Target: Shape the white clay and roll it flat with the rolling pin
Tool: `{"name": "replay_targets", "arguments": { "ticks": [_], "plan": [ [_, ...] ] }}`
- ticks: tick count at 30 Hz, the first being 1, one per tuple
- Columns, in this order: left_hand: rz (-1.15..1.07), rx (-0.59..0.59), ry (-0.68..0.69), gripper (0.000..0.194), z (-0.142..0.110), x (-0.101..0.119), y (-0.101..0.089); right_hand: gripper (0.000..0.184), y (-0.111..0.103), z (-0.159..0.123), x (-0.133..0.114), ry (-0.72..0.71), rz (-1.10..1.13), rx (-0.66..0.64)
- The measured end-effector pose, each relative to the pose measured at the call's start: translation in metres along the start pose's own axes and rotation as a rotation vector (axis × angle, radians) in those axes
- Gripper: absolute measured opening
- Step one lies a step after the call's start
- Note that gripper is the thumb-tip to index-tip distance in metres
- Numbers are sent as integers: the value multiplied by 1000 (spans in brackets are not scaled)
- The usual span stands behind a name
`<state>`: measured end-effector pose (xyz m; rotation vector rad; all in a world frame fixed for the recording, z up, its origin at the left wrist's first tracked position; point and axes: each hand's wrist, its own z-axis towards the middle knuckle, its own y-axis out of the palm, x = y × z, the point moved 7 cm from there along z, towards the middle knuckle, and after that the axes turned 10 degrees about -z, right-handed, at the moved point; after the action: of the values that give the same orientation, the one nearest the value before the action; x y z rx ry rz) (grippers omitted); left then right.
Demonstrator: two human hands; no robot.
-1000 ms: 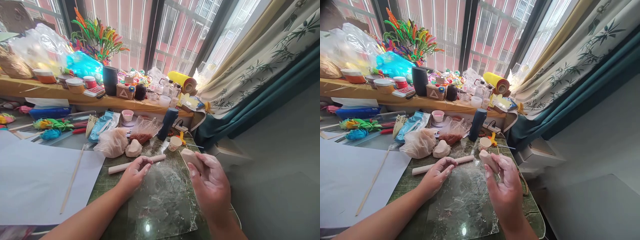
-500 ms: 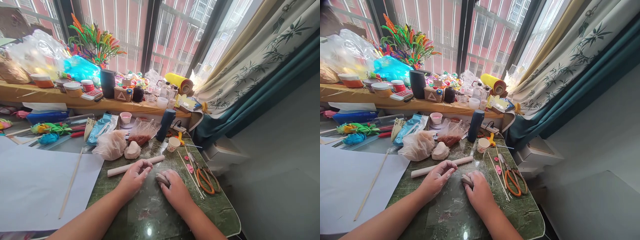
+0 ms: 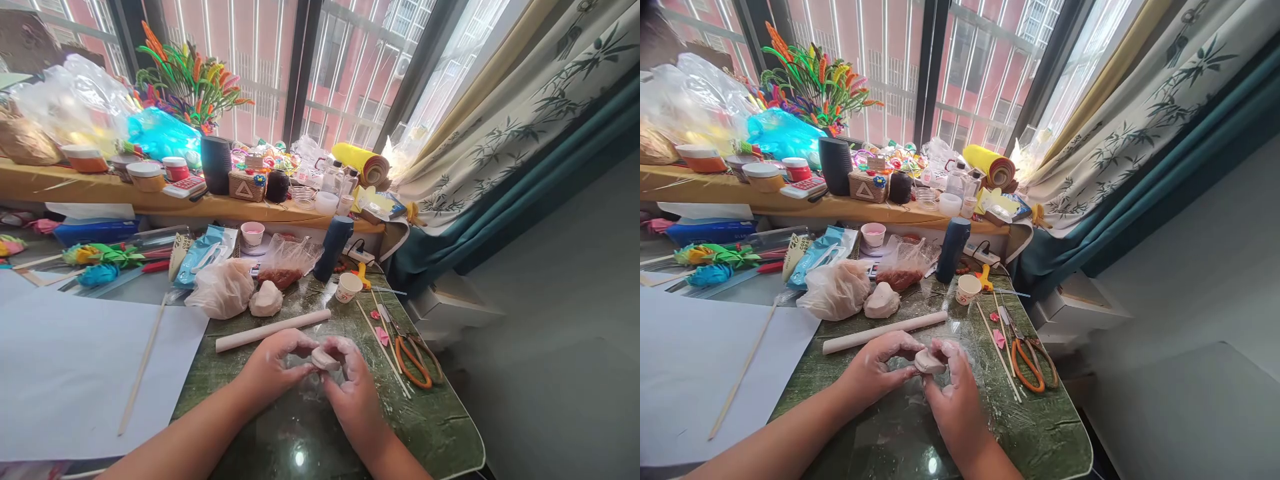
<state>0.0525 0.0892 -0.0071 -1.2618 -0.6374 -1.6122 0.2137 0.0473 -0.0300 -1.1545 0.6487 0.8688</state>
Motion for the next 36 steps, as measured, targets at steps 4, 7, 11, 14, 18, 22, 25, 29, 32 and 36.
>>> {"name": "replay_targets", "arguments": {
  "ticks": [4,7,11,14,18,22,25,29,32,36],
  "plan": [
    [55,-50,79,23,-1,3,3,46,3,-1,14,62,81,-41],
    [85,-72,86,25,-1,3,5,49,5,1,19,104,114,-112],
    [157,-94,57,38,-4,3,7,50,0,5,17,82,26,-106],
    [185,-122,53,42,-4,6,8,55,1,6,14,62,38,-162],
    [175,-136,94,31,-2,10,8,62,1,7,9,31,0,-232],
    [137,-157,146,27,0,11,8,58,-4,6,5,82,81,-238],
    [121,-76,82,29,1,4,0,56,1,1,7,242,440,-219],
    [108,-12,88,32,2,2,-4,46,17,-8,18,492,837,-147],
    [123,-60,125,35,1,6,2,38,26,-9,21,564,919,-139],
    [85,-94,107,52,-4,10,6,39,28,-4,16,569,968,-191]
  ]
}}
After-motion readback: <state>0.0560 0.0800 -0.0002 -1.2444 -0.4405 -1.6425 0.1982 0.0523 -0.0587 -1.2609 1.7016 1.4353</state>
